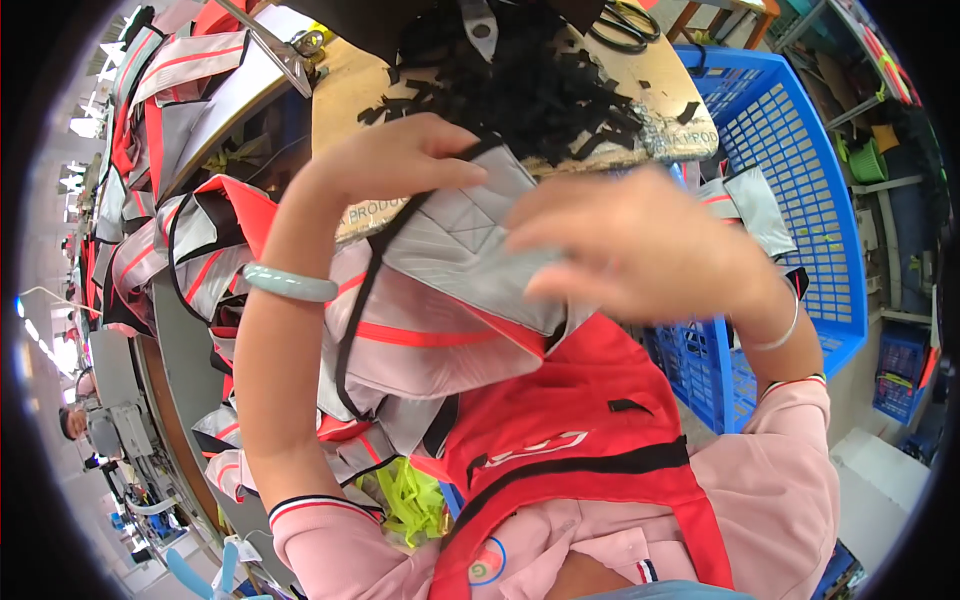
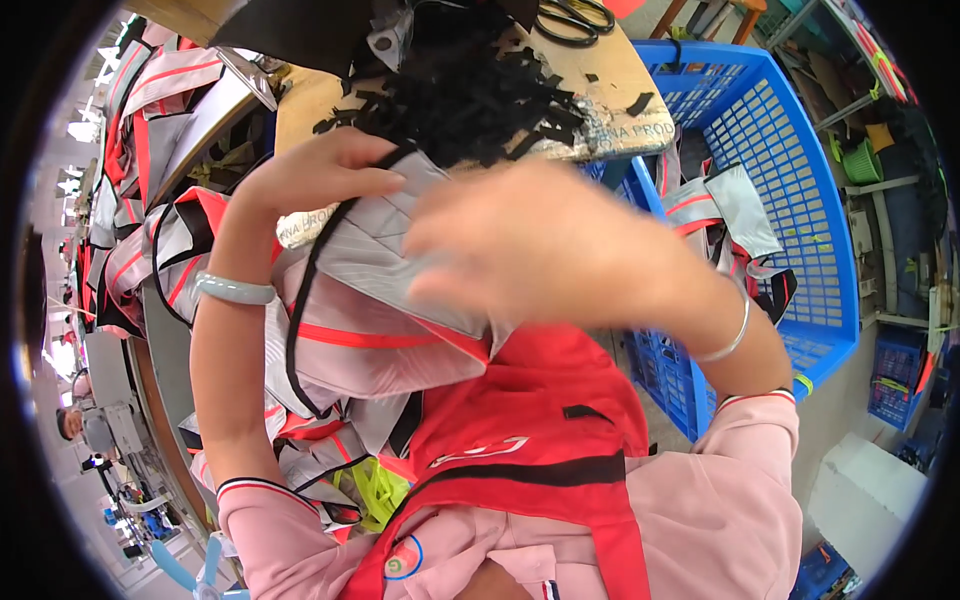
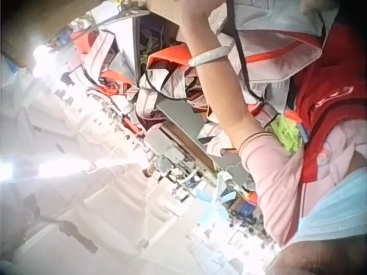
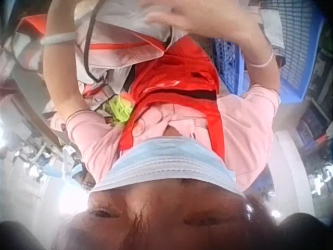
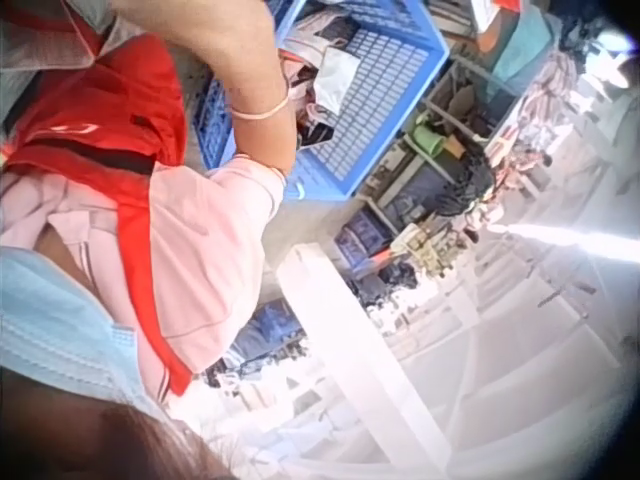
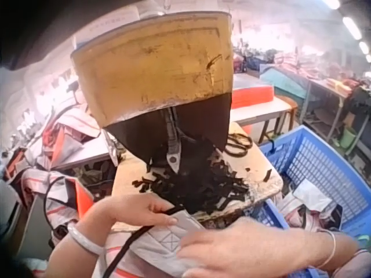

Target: Trimming and assembling fabric components for safety vests using an industrial machine.

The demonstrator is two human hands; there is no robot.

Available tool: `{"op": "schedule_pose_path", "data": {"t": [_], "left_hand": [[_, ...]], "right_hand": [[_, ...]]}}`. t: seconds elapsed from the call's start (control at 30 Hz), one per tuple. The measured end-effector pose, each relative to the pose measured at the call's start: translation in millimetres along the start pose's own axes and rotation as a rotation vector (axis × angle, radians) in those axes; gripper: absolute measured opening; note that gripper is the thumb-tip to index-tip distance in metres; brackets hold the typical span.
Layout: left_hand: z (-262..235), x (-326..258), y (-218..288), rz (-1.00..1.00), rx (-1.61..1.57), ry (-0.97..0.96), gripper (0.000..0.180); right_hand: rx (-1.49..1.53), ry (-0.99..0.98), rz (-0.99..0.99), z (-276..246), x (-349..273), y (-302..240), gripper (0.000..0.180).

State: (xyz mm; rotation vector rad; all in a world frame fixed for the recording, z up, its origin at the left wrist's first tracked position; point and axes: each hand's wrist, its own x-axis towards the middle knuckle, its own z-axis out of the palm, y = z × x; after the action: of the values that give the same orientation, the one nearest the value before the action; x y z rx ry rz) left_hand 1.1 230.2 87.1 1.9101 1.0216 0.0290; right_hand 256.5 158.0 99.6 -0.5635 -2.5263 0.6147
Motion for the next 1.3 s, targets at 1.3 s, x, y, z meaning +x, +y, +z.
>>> {"op": "schedule_pose_path", "data": {"t": [1.3], "left_hand": [[-17.0, -24.7, 16.5, -0.134, -0.473, 0.581, 0.026]], "right_hand": [[0.019, 0.213, 0.543, -24.2, 35.4, 67.4, 0.027]]}}
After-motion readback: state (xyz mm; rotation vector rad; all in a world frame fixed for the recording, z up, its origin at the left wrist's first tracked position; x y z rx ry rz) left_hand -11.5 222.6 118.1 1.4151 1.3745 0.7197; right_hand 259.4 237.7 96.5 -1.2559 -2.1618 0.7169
